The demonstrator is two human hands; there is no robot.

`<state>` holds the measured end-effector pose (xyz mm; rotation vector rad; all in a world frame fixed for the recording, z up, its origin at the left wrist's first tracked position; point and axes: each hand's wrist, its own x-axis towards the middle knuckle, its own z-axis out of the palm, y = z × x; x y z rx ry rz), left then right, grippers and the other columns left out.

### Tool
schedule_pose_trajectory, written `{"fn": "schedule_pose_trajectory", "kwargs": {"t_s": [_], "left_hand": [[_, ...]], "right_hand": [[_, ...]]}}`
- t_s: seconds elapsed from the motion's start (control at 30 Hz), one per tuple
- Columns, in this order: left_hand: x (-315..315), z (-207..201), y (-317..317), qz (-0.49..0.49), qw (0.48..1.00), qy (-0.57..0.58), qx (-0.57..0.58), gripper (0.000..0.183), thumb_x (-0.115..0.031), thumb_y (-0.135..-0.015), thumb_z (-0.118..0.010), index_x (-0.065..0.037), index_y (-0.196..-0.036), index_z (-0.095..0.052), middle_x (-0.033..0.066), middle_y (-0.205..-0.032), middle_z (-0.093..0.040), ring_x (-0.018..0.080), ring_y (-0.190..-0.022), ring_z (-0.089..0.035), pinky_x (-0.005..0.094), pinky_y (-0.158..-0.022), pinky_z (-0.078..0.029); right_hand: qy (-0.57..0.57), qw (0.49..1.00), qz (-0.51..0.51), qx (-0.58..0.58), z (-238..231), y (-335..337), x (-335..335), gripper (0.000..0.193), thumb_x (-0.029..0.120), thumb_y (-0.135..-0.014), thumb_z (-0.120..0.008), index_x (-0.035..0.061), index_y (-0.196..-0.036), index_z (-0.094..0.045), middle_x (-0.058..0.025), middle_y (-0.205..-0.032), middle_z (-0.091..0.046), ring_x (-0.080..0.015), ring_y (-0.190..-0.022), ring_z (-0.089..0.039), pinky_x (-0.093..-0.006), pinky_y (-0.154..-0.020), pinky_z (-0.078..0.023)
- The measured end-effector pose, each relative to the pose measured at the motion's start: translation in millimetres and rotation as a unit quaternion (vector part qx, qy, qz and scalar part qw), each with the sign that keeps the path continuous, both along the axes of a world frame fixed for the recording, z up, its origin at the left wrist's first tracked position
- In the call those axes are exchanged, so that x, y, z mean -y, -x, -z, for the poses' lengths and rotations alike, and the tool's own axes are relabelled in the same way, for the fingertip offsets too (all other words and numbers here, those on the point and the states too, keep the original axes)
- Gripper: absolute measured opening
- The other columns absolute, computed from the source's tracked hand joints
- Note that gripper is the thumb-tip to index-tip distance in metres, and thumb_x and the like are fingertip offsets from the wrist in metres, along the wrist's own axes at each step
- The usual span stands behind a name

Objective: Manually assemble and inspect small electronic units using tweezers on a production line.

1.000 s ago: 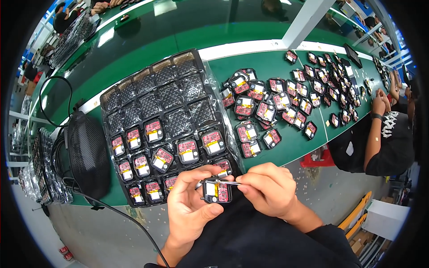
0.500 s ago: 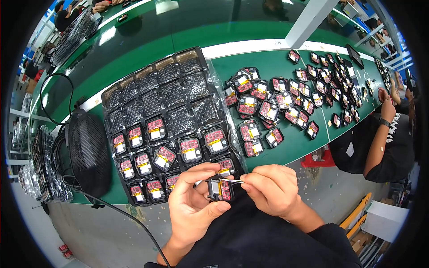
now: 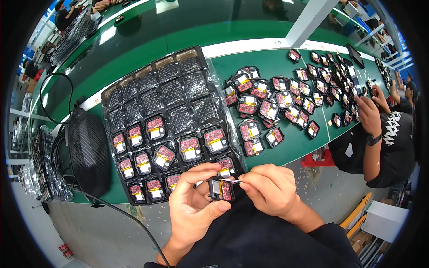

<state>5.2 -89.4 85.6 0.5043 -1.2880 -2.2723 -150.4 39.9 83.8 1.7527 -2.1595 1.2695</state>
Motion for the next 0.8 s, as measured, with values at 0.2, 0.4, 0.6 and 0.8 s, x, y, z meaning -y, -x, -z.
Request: {"fn": "schedule_pose_trajectory", "kwargs": {"t_s": [0.2,0.4,0.6,0.8], "left_hand": [[-1.5,-3.6,1.2,-0.015,1.000,-0.013,0.010,0.060,0.005,-0.081,-0.084,0.004,-0.133,-0.056,0.0223,-0.146,-0.048,0.0339,-0.121,-0.064,0.0372,-0.096,-0.060],[0.0,1.1,-1.6,-0.020,1.000,-0.014,0.013,0.060,0.006,-0.080,-0.084,0.005,-0.134,-0.056,0.0220,-0.148,-0.046,0.0308,-0.124,-0.063,0.0356,-0.095,-0.060],[1.5,-3.1,-1.0,-0.016,1.000,0.004,0.010,0.060,0.005,-0.080,-0.084,0.006,-0.134,-0.056,0.0197,-0.149,-0.044,0.0281,-0.124,-0.062,0.0353,-0.095,-0.059],[0.7,-1.5,-1.7,-0.019,0.999,0.020,0.018,0.061,0.005,-0.081,-0.084,0.006,-0.134,-0.055,0.0194,-0.149,-0.044,0.0278,-0.124,-0.062,0.0350,-0.095,-0.059]], "right_hand": [[-0.001,1.000,0.013,-0.027,3.3,-2.9,-1.6,0.024,0.007,-0.077,-0.084,0.0035,-0.097,-0.071,-0.0046,-0.084,-0.066,-0.0166,-0.059,-0.063,-0.0291,-0.049,-0.048],[0.017,1.000,0.012,0.003,2.0,-1.7,1.3,0.025,0.006,-0.076,-0.083,0.0026,-0.097,-0.071,-0.0050,-0.084,-0.066,-0.0174,-0.060,-0.064,-0.0297,-0.049,-0.049],[0.007,1.000,0.003,0.008,-2.5,1.7,2.8,0.025,0.005,-0.076,-0.083,0.0029,-0.097,-0.070,-0.0050,-0.083,-0.065,-0.0178,-0.061,-0.064,-0.0301,-0.050,-0.050],[-0.002,1.000,-0.001,0.011,-2.5,-1.2,4.0,0.024,0.004,-0.076,-0.083,0.0033,-0.096,-0.070,-0.0053,-0.084,-0.064,-0.0182,-0.061,-0.064,-0.0306,-0.050,-0.051]]}}
